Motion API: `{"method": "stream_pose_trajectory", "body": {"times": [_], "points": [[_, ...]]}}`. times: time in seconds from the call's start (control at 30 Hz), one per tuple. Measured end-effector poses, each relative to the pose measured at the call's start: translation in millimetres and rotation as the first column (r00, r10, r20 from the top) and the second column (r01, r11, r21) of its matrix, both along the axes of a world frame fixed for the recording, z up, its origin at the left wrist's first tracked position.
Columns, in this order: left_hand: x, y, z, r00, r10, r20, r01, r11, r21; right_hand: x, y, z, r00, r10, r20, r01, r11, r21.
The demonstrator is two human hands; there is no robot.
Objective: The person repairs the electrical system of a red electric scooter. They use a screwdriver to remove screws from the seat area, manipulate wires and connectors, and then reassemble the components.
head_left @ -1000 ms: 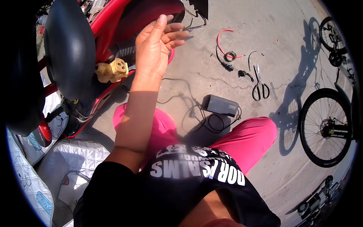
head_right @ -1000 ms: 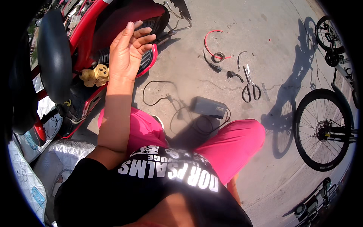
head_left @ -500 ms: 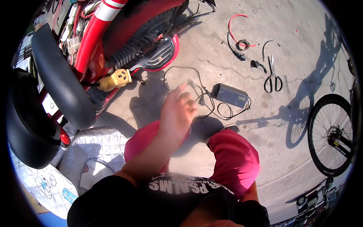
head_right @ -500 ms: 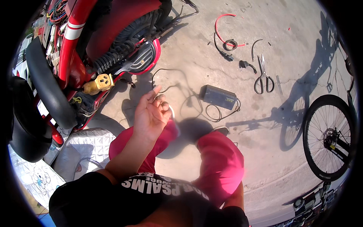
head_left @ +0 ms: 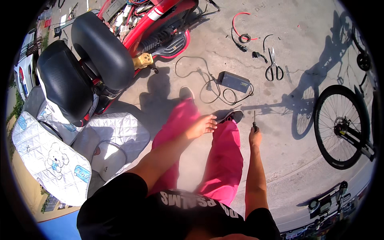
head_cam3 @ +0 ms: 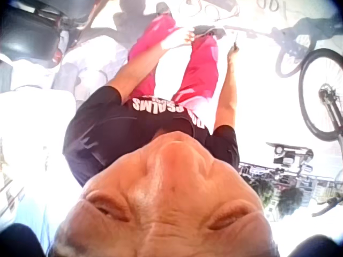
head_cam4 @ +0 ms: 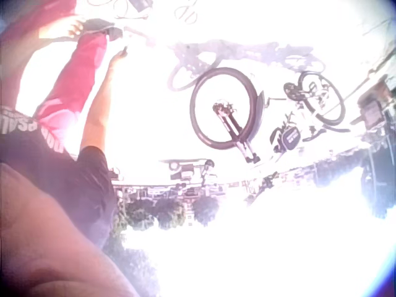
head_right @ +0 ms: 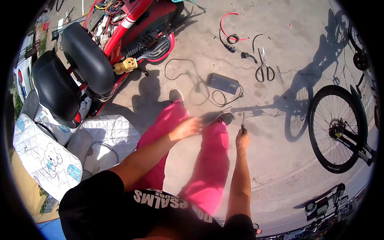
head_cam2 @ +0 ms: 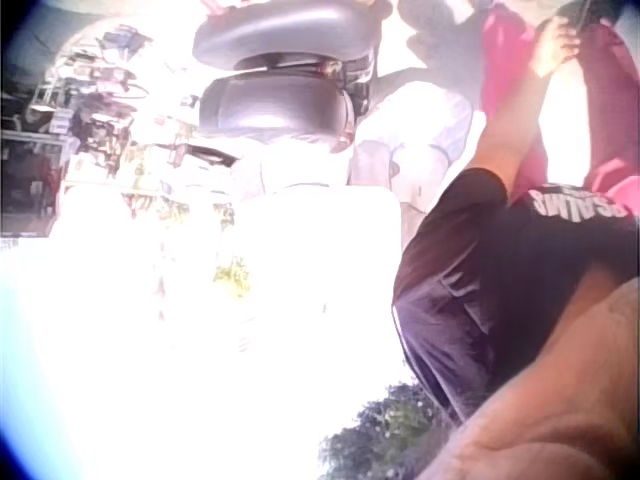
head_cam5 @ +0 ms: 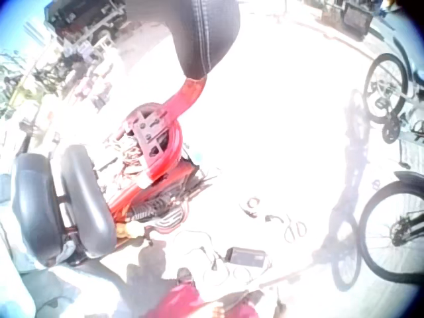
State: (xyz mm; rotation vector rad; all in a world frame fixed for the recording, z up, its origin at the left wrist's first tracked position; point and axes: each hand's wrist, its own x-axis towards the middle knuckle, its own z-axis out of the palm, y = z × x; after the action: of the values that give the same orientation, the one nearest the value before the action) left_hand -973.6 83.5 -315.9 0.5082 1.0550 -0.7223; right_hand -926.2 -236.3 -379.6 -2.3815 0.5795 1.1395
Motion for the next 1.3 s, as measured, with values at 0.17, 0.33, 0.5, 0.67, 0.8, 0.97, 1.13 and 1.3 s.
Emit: {"method": "stream_pose_trajectory", "body": {"times": [0.17, 0.33, 0.5, 0.67, 0.8, 0.97, 1.13, 1.3], "points": [[-44, 7, 130, 0.998, -0.06, -0.01, 0.061, 0.99, 0.124, -57, -13, 102, 0.898, -0.409, -0.161, 0.425, 0.902, 0.075], [32, 46, 323, 0.975, -0.111, 0.191, 0.034, 0.929, 0.369, -81, -27, 191, 0.871, -0.455, -0.186, 0.491, 0.821, 0.29], [149, 106, 407, 0.88, -0.314, 0.355, -0.047, 0.686, 0.726, -36, -31, 235, 0.905, -0.353, -0.238, 0.425, 0.791, 0.441], [300, 185, 397, 0.606, -0.735, 0.304, 0.364, 0.597, 0.715, 18, 15, 268, 0.958, -0.277, 0.075, 0.205, 0.844, 0.496], [384, 235, 358, -0.143, -0.987, -0.074, 0.47, -0.134, 0.873, 61, 110, 302, 0.89, -0.435, -0.137, 0.443, 0.754, 0.484], [416, 265, 321, -0.501, -0.835, -0.226, 0.341, -0.43, 0.836, 88, 209, 311, 0.85, -0.462, -0.253, 0.526, 0.721, 0.451], [426, 287, 294, -0.594, -0.796, -0.121, 0.458, -0.458, 0.762, 104, 262, 317, 0.84, -0.446, -0.31, 0.543, 0.684, 0.487], [421, 294, 268, -0.648, -0.762, 0.009, 0.447, -0.37, 0.815, 108, 264, 305, 0.837, -0.446, -0.317, 0.545, 0.738, 0.398]]}}
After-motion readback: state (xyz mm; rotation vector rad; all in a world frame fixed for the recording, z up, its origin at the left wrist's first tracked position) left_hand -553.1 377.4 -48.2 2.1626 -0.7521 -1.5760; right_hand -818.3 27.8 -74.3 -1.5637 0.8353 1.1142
